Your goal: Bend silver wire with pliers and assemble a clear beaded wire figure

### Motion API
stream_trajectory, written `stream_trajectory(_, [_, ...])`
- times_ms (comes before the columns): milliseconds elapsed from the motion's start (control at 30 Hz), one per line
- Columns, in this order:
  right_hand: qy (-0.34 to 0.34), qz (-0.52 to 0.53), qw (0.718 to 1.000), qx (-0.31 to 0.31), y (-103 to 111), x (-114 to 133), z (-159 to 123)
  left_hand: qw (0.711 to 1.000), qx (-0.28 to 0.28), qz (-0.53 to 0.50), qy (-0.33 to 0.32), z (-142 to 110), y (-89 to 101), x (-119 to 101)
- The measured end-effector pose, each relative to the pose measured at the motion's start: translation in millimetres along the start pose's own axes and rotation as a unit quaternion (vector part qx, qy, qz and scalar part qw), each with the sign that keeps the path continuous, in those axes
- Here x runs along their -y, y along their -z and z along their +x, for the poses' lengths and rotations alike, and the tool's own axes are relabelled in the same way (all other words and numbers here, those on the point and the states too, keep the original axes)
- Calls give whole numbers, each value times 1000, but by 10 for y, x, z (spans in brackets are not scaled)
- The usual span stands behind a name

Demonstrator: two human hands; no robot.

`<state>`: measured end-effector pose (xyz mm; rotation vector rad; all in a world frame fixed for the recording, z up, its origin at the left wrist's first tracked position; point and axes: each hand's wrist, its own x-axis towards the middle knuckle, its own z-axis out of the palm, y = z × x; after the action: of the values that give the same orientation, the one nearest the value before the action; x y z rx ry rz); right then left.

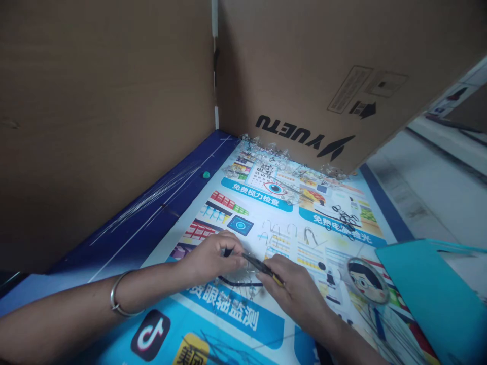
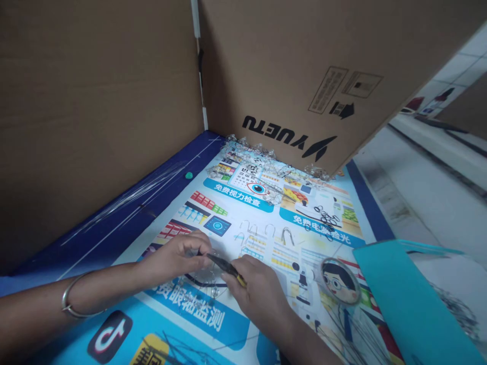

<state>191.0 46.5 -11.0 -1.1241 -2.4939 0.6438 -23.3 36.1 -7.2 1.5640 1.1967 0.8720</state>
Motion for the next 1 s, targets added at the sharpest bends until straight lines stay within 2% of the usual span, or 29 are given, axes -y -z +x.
stream_trajectory(267, [15, -48, 997, -54, 52, -70, -2, 999, 10, -34, 15, 2, 32, -10])
stream_trajectory(500, [99, -110, 974, -171, 118, -130, -40, 999, 2, -10, -37, 4, 48, 24])
stream_trajectory(567, [112, -126, 972, -163, 151, -91, -41, 999, -5, 8, -45, 3, 49, 17])
stream_trajectory(733, [111, -193, 970, -98, 217, 63, -40, 996, -7, 44, -77, -4, 48, -37])
stream_trajectory(1000, [101, -277, 950, -98, 179, 136, -95, 994, 0, 42, -106, -7, 29, -71])
